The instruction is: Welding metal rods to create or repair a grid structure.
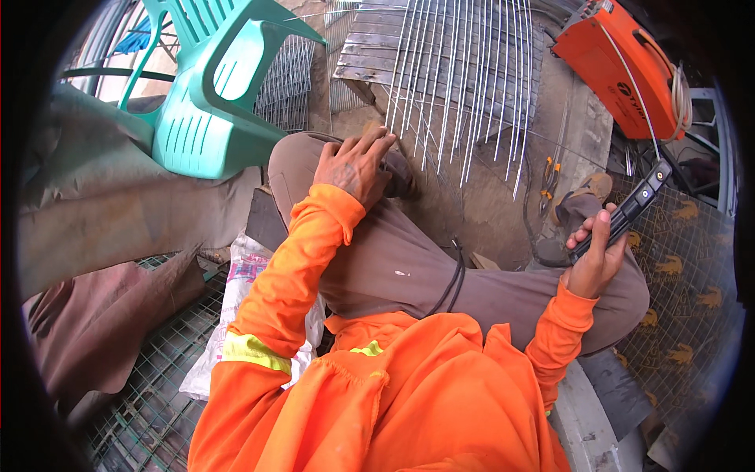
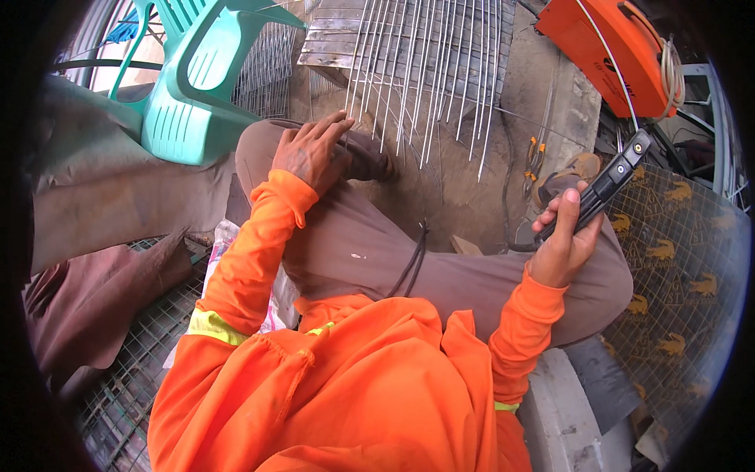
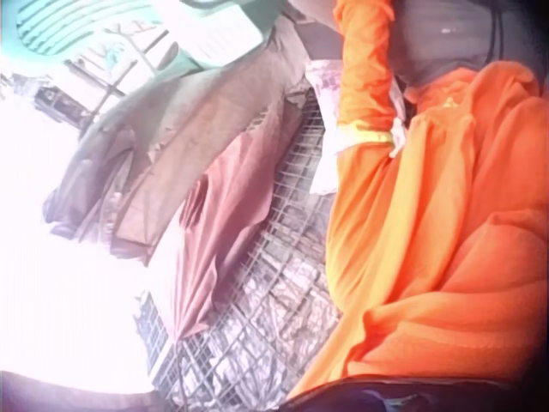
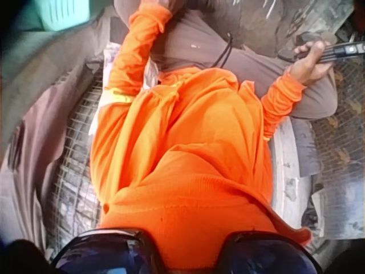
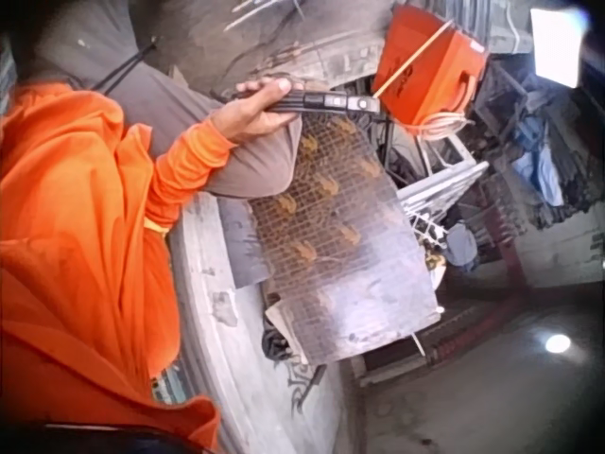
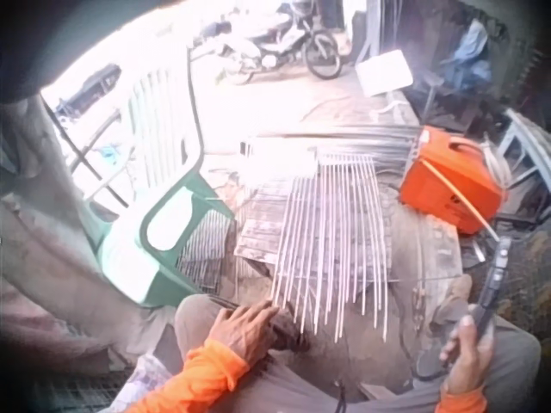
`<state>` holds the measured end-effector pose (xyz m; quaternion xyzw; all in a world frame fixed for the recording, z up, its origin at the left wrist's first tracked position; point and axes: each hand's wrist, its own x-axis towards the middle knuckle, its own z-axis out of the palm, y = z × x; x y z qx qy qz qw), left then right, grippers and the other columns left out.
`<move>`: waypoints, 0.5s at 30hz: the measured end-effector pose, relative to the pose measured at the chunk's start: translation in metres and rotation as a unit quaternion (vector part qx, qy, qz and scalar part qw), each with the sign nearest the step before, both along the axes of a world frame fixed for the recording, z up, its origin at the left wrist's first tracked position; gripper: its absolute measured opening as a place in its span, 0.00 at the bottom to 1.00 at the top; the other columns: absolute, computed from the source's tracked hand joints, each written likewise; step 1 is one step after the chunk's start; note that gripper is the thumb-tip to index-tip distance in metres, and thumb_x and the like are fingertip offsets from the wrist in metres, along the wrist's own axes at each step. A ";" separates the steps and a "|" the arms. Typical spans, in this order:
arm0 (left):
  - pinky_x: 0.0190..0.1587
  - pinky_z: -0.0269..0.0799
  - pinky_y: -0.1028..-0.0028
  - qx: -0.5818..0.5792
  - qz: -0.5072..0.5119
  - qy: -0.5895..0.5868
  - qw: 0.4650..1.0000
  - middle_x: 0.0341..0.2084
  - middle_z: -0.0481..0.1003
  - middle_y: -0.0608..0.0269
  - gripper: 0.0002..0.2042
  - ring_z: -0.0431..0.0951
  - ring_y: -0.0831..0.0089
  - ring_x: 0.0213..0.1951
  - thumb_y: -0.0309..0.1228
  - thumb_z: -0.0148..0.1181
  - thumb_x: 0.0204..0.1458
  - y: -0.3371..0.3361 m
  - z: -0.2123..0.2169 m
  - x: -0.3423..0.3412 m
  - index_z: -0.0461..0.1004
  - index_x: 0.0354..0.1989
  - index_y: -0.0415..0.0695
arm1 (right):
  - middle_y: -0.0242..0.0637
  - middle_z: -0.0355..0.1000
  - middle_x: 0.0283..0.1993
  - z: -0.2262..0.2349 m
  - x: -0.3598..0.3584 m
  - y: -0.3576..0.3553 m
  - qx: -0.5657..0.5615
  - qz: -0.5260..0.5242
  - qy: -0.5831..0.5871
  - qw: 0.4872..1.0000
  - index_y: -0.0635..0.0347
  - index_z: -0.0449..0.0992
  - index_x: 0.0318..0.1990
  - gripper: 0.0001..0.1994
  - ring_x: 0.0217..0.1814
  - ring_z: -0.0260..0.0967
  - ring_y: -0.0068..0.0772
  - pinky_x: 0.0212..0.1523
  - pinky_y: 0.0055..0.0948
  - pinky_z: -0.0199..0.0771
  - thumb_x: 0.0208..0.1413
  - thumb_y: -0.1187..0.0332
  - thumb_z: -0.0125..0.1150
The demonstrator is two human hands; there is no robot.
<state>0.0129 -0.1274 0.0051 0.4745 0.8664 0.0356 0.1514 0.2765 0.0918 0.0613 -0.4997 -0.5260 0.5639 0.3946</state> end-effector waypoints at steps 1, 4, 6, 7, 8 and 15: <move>0.62 0.60 0.62 0.000 0.001 -0.004 1.000 0.65 0.66 0.70 0.29 0.68 0.67 0.62 0.40 0.60 0.52 0.001 0.002 0.000 0.66 0.64 0.54 | 0.30 0.67 0.31 0.000 0.000 0.000 0.001 -0.003 0.003 1.000 0.65 0.67 0.56 0.20 0.26 0.62 0.16 0.23 0.18 0.65 0.64 0.63 0.61; 0.63 0.60 0.61 0.005 -0.001 -0.004 1.000 0.65 0.66 0.69 0.29 0.69 0.67 0.62 0.41 0.61 0.52 0.000 0.002 0.000 0.66 0.64 0.55 | 0.30 0.67 0.31 0.000 -0.001 0.001 0.005 0.003 0.003 1.000 0.65 0.67 0.56 0.19 0.26 0.62 0.15 0.23 0.17 0.65 0.64 0.63 0.60; 0.63 0.60 0.61 0.011 -0.003 -0.002 1.000 0.65 0.66 0.69 0.29 0.69 0.67 0.63 0.41 0.61 0.52 0.000 0.001 0.000 0.66 0.64 0.55 | 0.29 0.67 0.31 0.001 0.000 0.001 0.000 0.005 0.004 1.000 0.64 0.67 0.55 0.18 0.26 0.62 0.15 0.22 0.17 0.65 0.64 0.63 0.60; 0.63 0.60 0.61 0.015 -0.001 -0.002 1.000 0.65 0.67 0.69 0.28 0.69 0.66 0.62 0.42 0.61 0.53 0.001 0.001 0.001 0.66 0.64 0.55 | 0.29 0.67 0.31 0.002 0.000 0.000 0.000 0.003 0.005 1.000 0.64 0.67 0.55 0.18 0.26 0.62 0.15 0.22 0.17 0.65 0.64 0.63 0.60; 0.63 0.60 0.60 0.019 0.001 -0.001 1.000 0.65 0.67 0.69 0.27 0.69 0.66 0.62 0.42 0.61 0.53 0.002 0.001 0.000 0.67 0.63 0.55 | 0.29 0.67 0.31 0.004 0.000 0.000 0.001 0.003 0.001 1.000 0.64 0.67 0.55 0.18 0.26 0.62 0.15 0.23 0.17 0.65 0.64 0.63 0.60; 0.58 0.67 0.61 0.065 0.013 -0.008 0.998 0.58 0.73 0.63 0.20 0.74 0.61 0.56 0.43 0.60 0.57 0.009 0.002 -0.010 0.73 0.57 0.53 | 0.29 0.66 0.31 0.003 0.001 0.000 0.000 0.005 0.004 1.000 0.63 0.68 0.54 0.17 0.25 0.61 0.15 0.24 0.16 0.65 0.65 0.62 0.60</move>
